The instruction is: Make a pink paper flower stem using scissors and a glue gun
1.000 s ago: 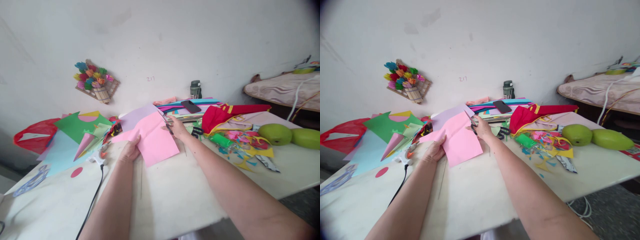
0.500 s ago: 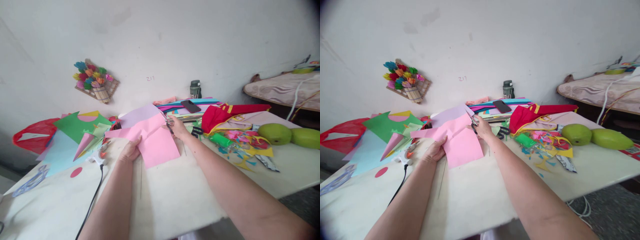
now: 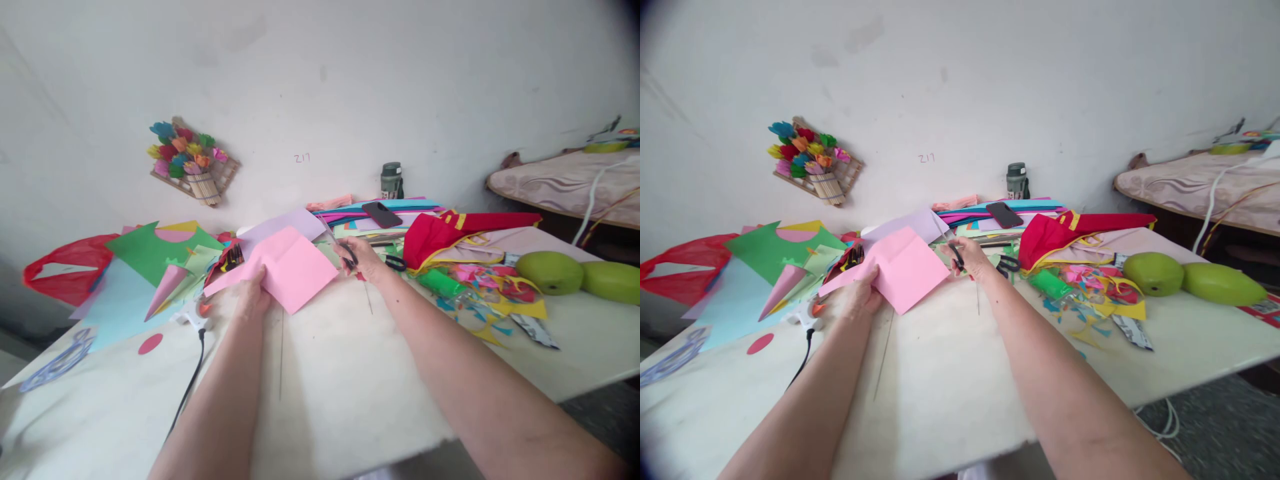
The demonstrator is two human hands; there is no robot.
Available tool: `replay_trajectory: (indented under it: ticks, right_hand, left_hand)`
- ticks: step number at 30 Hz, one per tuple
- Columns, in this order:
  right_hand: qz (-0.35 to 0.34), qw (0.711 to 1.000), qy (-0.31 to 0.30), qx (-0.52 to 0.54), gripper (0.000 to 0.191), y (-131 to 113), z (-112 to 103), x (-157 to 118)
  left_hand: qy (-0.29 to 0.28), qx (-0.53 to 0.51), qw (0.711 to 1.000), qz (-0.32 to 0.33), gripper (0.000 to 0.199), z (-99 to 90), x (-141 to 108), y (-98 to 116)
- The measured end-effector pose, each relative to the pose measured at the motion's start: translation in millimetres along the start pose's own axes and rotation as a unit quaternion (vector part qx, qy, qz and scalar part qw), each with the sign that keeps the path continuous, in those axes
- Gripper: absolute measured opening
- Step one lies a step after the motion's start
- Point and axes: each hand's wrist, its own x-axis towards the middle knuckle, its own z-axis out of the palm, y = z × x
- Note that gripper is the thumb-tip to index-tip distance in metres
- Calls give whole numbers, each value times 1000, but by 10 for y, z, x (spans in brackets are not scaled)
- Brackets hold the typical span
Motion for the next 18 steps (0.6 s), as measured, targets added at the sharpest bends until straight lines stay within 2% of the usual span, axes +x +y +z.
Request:
replay_trajectory:
  ticks: [2, 5, 8, 11, 14, 16, 18]
  right_hand:
    - [-11, 1000, 25, -4, 37, 19, -27, 37]
    - [-25, 994, 99, -49, 36, 61, -63, 115]
    - [-35, 965, 184, -183, 36, 69, -131, 156]
    - [-37, 889, 254, -380, 33, 37, -243, 134]
    - [15, 817, 278, -506, 36, 14, -362, 99]
    - [63, 794, 269, -541, 40, 23, -426, 95]
    - [106, 780, 252, -563, 40, 46, -469, 106]
  left_hand:
    - [48, -14, 999, -7, 24, 45, 79, 28]
    - [115, -29, 992, -31, 28, 131, 222, 95]
    - [135, -36, 989, -44, 28, 251, 363, 168]
    - [117, -45, 991, -54, 24, 426, 505, 214]
    - [92, -52, 993, -56, 19, 619, 683, 219]
    - [57, -44, 994, -84, 14, 705, 814, 193]
    - [0, -15, 990, -140, 26, 724, 926, 139]
